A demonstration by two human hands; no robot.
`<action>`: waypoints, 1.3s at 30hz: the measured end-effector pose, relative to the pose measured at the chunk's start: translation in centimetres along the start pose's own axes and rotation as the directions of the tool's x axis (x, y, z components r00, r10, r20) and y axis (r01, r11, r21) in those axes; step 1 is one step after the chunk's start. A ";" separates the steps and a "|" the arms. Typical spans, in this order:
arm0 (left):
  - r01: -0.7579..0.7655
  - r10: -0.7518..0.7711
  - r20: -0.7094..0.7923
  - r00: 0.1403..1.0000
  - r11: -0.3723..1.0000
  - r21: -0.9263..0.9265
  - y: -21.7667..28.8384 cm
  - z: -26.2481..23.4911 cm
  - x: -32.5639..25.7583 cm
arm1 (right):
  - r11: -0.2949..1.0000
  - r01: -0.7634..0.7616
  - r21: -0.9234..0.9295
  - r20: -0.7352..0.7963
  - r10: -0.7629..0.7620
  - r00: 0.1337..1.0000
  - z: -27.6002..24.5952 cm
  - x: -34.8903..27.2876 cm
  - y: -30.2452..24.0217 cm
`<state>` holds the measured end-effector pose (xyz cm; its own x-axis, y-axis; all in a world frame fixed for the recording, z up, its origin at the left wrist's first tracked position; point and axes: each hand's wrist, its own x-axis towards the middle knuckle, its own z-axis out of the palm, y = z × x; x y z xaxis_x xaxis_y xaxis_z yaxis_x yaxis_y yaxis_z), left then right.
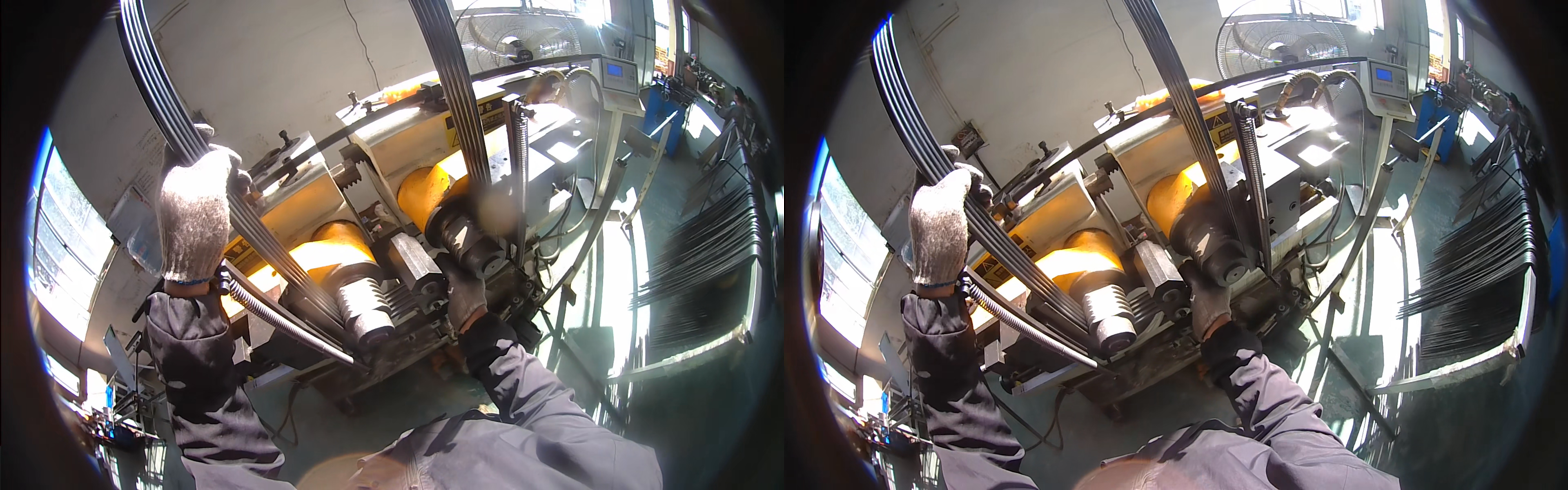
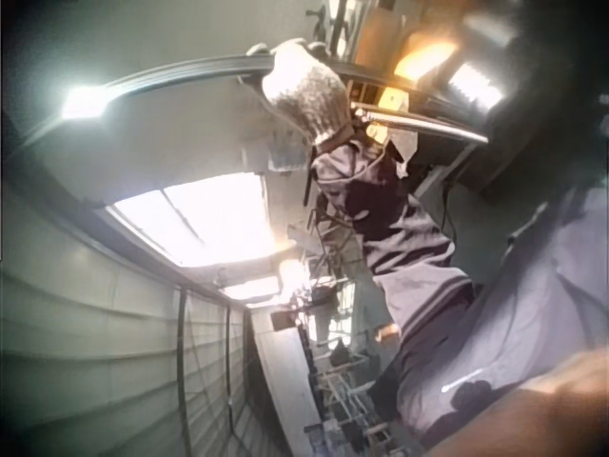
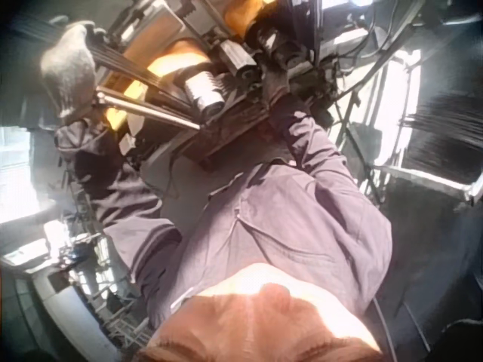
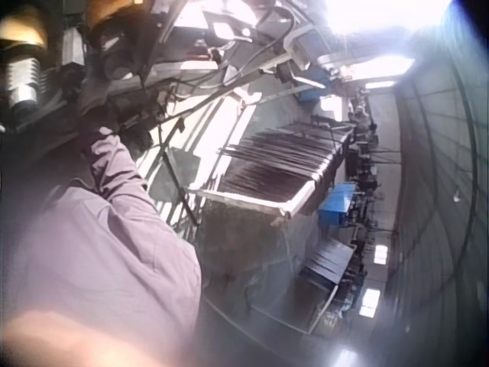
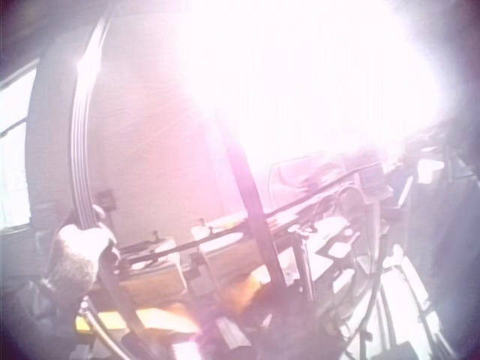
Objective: The person repeatedly picks up bundles of long metal rods from a floor stack and feeds them into a yellow industrial machine. The rods are processed by the machine and then placed back onto the stack. This cycle is repeated continuously throughout the clip.
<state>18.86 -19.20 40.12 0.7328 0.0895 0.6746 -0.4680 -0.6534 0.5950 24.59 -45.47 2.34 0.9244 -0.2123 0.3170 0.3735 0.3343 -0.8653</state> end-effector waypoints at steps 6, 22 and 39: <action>0.142 -0.142 -0.065 0.988 0.990 -0.009 1.4 -0.1 -0.4 | 0.945 -0.288 0.157 -0.011 0.293 0.956 -0.5 1.2 2.0; 0.421 -0.395 0.255 0.883 0.906 -0.053 2.2 -3.4 -3.2 | 0.946 -0.142 -0.291 0.197 0.204 0.959 -2.9 0.4 3.9; 0.501 -0.557 0.144 0.818 0.812 0.299 2.6 -4.6 -4.1 | 0.910 -0.413 0.014 0.122 0.409 0.904 -2.2 0.3 3.0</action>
<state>12.37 -17.84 40.89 0.9311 0.3291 0.1570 0.1347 -0.7106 0.6905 25.82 -46.53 -0.95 0.9982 0.0565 -0.0199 -0.0411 0.4046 -0.9136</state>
